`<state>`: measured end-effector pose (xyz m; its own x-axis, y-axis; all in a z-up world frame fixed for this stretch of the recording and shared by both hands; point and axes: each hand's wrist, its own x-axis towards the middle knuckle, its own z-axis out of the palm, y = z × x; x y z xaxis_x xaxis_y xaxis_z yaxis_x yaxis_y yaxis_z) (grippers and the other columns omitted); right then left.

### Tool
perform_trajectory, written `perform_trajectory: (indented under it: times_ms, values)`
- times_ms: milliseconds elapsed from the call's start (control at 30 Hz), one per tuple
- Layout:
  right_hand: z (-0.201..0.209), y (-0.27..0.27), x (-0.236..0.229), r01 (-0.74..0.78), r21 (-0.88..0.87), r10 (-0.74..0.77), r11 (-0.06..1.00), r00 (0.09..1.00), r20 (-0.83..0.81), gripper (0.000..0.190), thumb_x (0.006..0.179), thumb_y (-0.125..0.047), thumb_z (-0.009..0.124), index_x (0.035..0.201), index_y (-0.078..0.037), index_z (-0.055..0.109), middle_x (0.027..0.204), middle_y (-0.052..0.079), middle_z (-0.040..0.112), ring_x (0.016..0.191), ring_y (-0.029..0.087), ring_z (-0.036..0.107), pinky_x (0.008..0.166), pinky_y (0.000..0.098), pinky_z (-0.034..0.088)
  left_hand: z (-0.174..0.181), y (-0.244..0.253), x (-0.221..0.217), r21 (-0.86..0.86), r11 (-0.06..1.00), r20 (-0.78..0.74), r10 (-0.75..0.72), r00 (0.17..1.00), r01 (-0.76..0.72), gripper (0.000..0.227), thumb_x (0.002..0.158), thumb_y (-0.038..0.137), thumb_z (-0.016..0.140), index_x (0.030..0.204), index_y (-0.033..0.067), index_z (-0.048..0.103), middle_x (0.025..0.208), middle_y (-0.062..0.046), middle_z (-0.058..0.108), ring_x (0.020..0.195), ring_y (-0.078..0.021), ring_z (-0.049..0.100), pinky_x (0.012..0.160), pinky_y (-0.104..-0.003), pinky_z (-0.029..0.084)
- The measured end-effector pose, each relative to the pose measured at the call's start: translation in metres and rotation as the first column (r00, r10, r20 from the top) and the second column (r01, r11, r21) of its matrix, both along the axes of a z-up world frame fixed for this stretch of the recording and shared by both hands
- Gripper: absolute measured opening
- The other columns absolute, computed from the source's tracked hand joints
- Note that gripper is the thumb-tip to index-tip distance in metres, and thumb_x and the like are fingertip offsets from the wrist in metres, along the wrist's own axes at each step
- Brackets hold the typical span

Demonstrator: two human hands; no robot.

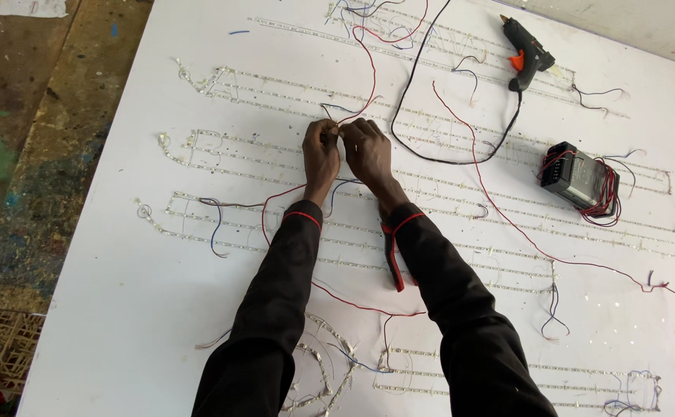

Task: The person connects red and blue wires to LED strips laid out on a white board. They use pliers to strip wire ends and twist connections by hand, then secure the joints with a hot glue gun. The process repeats across multiple LED strip segments.

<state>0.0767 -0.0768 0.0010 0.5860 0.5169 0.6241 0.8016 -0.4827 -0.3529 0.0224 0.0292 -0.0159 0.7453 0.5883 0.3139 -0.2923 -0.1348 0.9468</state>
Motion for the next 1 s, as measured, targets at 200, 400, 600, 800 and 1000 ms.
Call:
perform_trajectory:
  times_ms: [200, 400, 600, 800, 1000]
  values:
    - [0.008, -0.003, 0.012, 0.09, -0.237, -0.011, 0.967, 0.949, 0.314, 0.006, 0.099, -0.016, 0.077, 0.1, -0.021, 0.079, 0.085, -0.001, 0.062, 0.076, 0.025, 0.075, 0.06, 0.0381, 0.061, -0.003, -0.008, 0.002, 0.145, 0.986, 0.004, 0.079, 0.997, -0.078, 0.011, 0.114, 0.008, 0.061, 0.11, 0.0165, 0.067, 0.093, -0.005, 0.055, 0.082, -0.0262, 0.069, 0.078, -0.041, 0.057]
    - [0.038, 0.014, 0.038, 0.039, -0.4, 0.039, 0.916, 0.982, 0.186, 0.011, 0.099, -0.011, 0.072, 0.097, -0.021, 0.075, 0.082, -0.003, 0.064, 0.081, 0.027, 0.078, 0.077, 0.0415, 0.063, 0.001, -0.018, 0.001, 0.338, 0.932, 0.01, 0.132, 0.991, -0.127, 0.012, 0.113, 0.006, 0.055, 0.105, 0.0143, 0.06, 0.094, -0.005, 0.053, 0.087, -0.0339, 0.066, 0.078, -0.045, 0.055]
    - [0.057, 0.018, 0.046, -0.053, -0.576, -0.191, 0.816, 0.915, -0.356, 0.011, 0.105, -0.024, 0.069, 0.104, -0.028, 0.079, 0.095, 0.017, 0.08, 0.096, 0.049, 0.082, 0.088, 0.06, 0.062, 0.012, -0.021, -0.004, 0.428, 0.885, -0.01, 0.207, 0.978, -0.183, 0.016, 0.11, 0.004, 0.063, 0.12, 0.0147, 0.067, 0.098, -0.007, 0.056, 0.094, -0.04, 0.071, 0.081, -0.048, 0.061]
    - [0.033, -0.012, 0.015, 0.019, -0.246, 0.021, 0.969, 0.987, 0.161, 0.02, 0.104, -0.004, 0.075, 0.121, -0.014, 0.073, 0.098, 0.007, 0.07, 0.087, 0.035, 0.079, 0.068, 0.0468, 0.064, -0.003, -0.019, 0.005, 0.412, 0.894, -0.066, 0.222, 0.973, -0.176, 0.013, 0.111, 0.004, 0.061, 0.116, 0.0129, 0.067, 0.103, -0.006, 0.055, 0.094, -0.0398, 0.072, 0.081, -0.048, 0.061]
    - [0.0, -0.024, -0.009, 0.044, -0.065, -0.052, 0.997, 0.99, -0.129, 0.031, 0.098, -0.013, 0.085, 0.128, -0.012, 0.082, 0.112, 0.007, 0.069, 0.106, 0.034, 0.071, 0.078, 0.0511, 0.064, -0.002, -0.018, 0.004, 0.362, 0.921, -0.069, 0.183, 0.981, -0.146, 0.013, 0.119, 0.009, 0.051, 0.119, 0.0154, 0.062, 0.103, -0.005, 0.051, 0.091, -0.0407, 0.067, 0.078, -0.05, 0.059]
